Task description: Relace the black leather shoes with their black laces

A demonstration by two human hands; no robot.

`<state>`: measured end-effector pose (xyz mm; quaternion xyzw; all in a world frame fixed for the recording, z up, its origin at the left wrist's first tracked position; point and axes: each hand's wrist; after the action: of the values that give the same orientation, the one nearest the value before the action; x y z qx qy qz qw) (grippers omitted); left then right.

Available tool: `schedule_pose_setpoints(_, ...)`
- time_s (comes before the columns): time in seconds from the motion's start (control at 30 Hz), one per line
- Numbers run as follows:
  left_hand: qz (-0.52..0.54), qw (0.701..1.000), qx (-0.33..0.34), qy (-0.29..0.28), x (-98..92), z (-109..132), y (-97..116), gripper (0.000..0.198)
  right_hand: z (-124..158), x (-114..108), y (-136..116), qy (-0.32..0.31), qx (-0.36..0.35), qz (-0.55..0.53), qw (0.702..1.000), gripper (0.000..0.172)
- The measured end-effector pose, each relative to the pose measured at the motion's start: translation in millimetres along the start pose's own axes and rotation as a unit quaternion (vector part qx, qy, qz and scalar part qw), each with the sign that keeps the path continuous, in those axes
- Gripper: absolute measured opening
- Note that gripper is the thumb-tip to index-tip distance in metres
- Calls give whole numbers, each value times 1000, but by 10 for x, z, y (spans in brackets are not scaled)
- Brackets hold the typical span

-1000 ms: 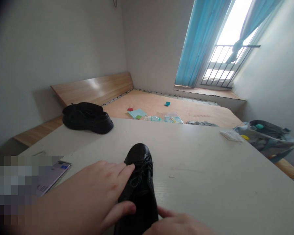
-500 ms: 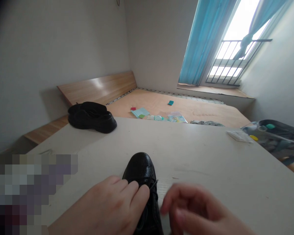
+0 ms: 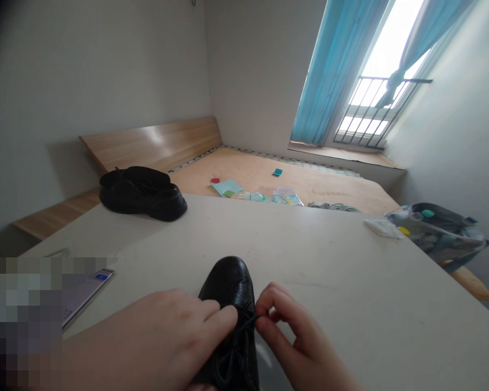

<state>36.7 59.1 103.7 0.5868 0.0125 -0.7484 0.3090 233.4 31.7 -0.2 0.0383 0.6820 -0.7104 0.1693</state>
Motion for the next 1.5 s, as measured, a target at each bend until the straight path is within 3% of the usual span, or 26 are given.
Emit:
schedule_pose_setpoints(0.1, 26, 999, -24, -11, -27, 3, -21, 30, -33, -117, 12, 56, -15, 2, 998, 23)
schedule_pose_setpoints(0.23, 30, 999, -26, -25, -76, 16, -36, 33, -119, -315, 62, 176, 64, -194, 963, 25)
schedule_pose_setpoints(0.3, 29, 999, -22, -30, -108, 21, -40, 32, -161, -373, 78, 196, 87, -262, 941, 28)
schedule_pose_setpoints(0.37, 22, 999, -21, -33, -137, 21, -36, 29, -182, -379, 80, 154, 97, -307, 934, 27)
schedule_pose_setpoints(0.5, 13, 999, -17, -35, -150, 14, -8, 29, -145, -307, 43, 14, 117, -352, 929, 20)
schedule_pose_setpoints(0.7, 48, 999, -16, 7, -101, 16, -35, 25, -35, -265, -5, -135, 97, -274, 947, 22)
schedule_pose_setpoints(0.83, 118, 992, -13, 33, -114, 45, -75, 29, 27, -250, -3, -203, 95, -216, 950, 21)
schedule_pose_setpoints(1.0, 131, 986, -39, 95, -94, 71, -65, 28, 98, -227, -30, -216, 110, -185, 952, 25)
schedule_pose_setpoints(1.3, 143, 982, -34, 120, -41, -5, -79, 15, 60, -225, -45, -206, 98, -173, 958, 26)
schedule_pose_setpoints(1.5, 173, 972, -5, 162, -63, -39, -37, 22, 87, -241, -15, -191, 93, -169, 963, 25)
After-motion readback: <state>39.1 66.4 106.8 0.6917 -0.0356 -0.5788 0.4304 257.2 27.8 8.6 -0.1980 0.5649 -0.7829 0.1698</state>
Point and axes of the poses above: each hand's wrist, its own z-axis away from the middle knuckle, its own x-axis out of the palm, y = z × x, and after that the axes turned 12 degrees about x, right-handed
